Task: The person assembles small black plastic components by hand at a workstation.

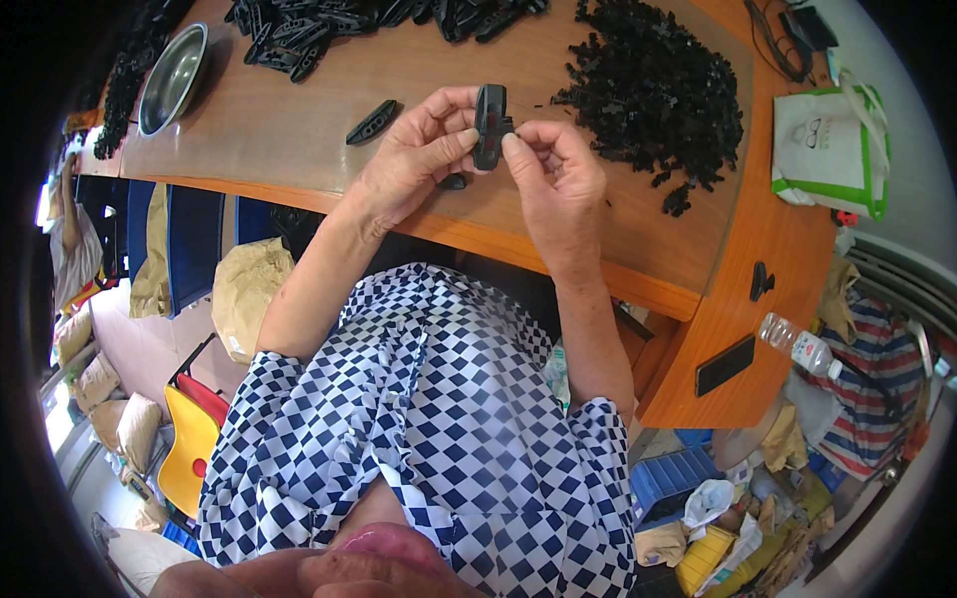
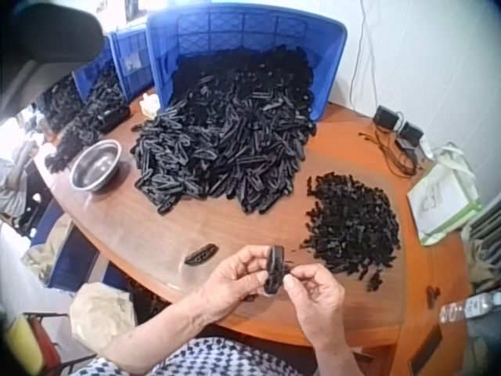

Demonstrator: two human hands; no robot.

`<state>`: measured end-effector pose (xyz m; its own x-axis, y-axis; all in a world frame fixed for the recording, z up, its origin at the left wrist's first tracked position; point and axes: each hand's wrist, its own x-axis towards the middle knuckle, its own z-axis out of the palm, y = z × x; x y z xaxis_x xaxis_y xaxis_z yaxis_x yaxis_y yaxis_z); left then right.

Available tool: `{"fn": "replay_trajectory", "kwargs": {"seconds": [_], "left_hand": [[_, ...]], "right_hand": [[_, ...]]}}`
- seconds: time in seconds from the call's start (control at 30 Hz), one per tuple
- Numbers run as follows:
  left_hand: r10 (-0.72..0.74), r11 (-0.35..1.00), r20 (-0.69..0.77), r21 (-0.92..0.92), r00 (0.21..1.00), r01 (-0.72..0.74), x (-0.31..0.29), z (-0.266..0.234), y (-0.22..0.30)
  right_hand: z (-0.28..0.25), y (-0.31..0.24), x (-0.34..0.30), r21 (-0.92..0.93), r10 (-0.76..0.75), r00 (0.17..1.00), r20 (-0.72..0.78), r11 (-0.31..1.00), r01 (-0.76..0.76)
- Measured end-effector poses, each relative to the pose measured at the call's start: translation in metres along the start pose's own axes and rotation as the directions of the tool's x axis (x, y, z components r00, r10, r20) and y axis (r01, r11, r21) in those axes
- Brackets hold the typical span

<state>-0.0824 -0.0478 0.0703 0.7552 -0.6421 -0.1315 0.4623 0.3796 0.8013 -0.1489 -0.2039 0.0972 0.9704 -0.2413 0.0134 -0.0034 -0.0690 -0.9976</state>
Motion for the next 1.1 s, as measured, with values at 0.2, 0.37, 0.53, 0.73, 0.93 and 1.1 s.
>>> {"fn": "replay_trajectory", "kwargs": {"seconds": [0.2, 0.37, 0.53, 0.73, 0.93, 1.1], "left_hand": [[0.094, 0.983, -0.025, 0.161, 0.995, -0.089, -0.001, 0.008, -0.004], [0.142, 0.977, 0.008, 0.157, 0.990, -0.142, -0.004, 0.009, -0.004], [0.125, 0.976, 0.007, 0.180, 0.992, -0.124, -0.006, 0.007, -0.003], [0.134, 0.914, 0.045, 0.380, 0.990, -0.141, -0.012, 0.011, -0.002], [0.086, 0.812, 0.012, 0.579, 0.996, -0.077, -0.010, 0.018, -0.001], [0.061, 0.829, -0.028, 0.558, 0.998, -0.035, -0.015, 0.023, 0.001]], "right_hand": [[0.006, 0.014, -0.001, 0.385, 0.074, 0.997, -0.033, 0.921, -0.056], [0.013, 0.015, -0.002, 0.414, 0.077, 0.996, -0.049, 0.909, -0.050], [0.018, 0.016, -0.003, 0.447, 0.091, 0.995, -0.048, 0.892, -0.060], [0.017, 0.029, -0.007, 0.379, 0.106, 0.992, -0.062, 0.922, -0.075], [0.013, 0.034, -0.008, 0.402, 0.143, 0.988, -0.060, 0.909, -0.107], [0.012, 0.020, -0.004, 0.405, 0.174, 0.984, 0.044, 0.897, -0.177]]}}
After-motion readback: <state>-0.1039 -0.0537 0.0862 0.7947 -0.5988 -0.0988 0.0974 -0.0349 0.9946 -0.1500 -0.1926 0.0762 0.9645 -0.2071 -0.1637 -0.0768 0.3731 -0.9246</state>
